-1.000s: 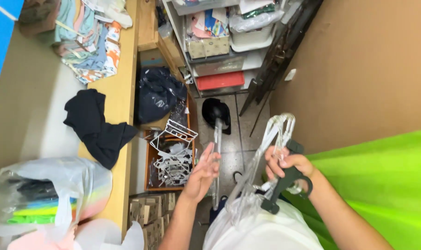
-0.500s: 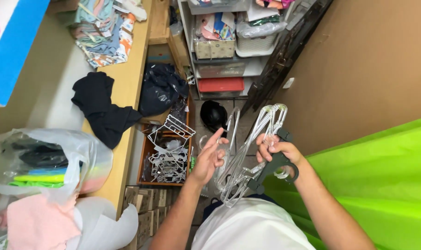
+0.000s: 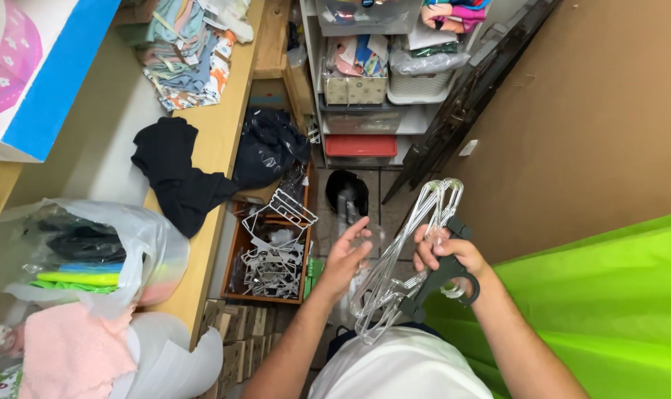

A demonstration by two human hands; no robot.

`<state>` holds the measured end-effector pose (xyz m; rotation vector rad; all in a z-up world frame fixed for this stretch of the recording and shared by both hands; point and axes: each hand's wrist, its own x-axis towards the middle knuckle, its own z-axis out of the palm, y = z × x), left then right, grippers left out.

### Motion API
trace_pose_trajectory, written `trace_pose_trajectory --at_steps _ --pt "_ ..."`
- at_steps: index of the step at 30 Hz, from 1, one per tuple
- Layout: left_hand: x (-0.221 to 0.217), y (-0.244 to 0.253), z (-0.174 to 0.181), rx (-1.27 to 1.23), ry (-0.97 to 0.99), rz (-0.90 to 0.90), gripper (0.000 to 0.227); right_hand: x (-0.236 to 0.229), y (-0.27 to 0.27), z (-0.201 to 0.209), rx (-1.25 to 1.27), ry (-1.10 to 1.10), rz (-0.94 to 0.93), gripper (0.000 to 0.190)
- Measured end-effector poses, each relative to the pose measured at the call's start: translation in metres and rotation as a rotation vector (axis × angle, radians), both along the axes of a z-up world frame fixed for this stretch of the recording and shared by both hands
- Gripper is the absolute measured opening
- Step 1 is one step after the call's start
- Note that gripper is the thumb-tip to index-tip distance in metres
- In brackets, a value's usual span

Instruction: The person reaches into a drawer filled with mixed hangers and repeatedly pulls out handfuls of white and black plastic hangers. They separate the hangers by hand, holding a growing bundle in one hand while continuing to sort through the drawer contents.

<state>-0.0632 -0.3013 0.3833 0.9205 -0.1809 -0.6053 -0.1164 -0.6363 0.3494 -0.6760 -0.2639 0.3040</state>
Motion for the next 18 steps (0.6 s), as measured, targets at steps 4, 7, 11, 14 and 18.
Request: trace_pose_trajectory --at_steps 4,7,11,14,18 --pt "0.012 -0.003 -0.010 0.284 -0.118 0.259 0.067 0.006 -0.004 0.010 -0.036 0.017 -0.011 0.066" --pt "0.015 -0.005 -0.008 0.372 -0.173 0.235 0.063 0.010 -0.005 0.014 -0.082 0.037 0.018 0.064" --pt "0.008 -0.004 0.005 0.328 -0.300 0.020 0.045 0.026 0.004 0.030 -0.208 0.021 0.115 0.060" --pt "-0.004 -0.009 0.092 0.425 0.041 -0.230 0.111 0.030 0.022 0.063 -0.308 0.059 0.106 0.053" --pt "-0.005 -0.012 0.050 0.509 -0.143 -0.262 0.089 0.040 0.046 0.090 -0.403 0.336 -0.044 0.033"
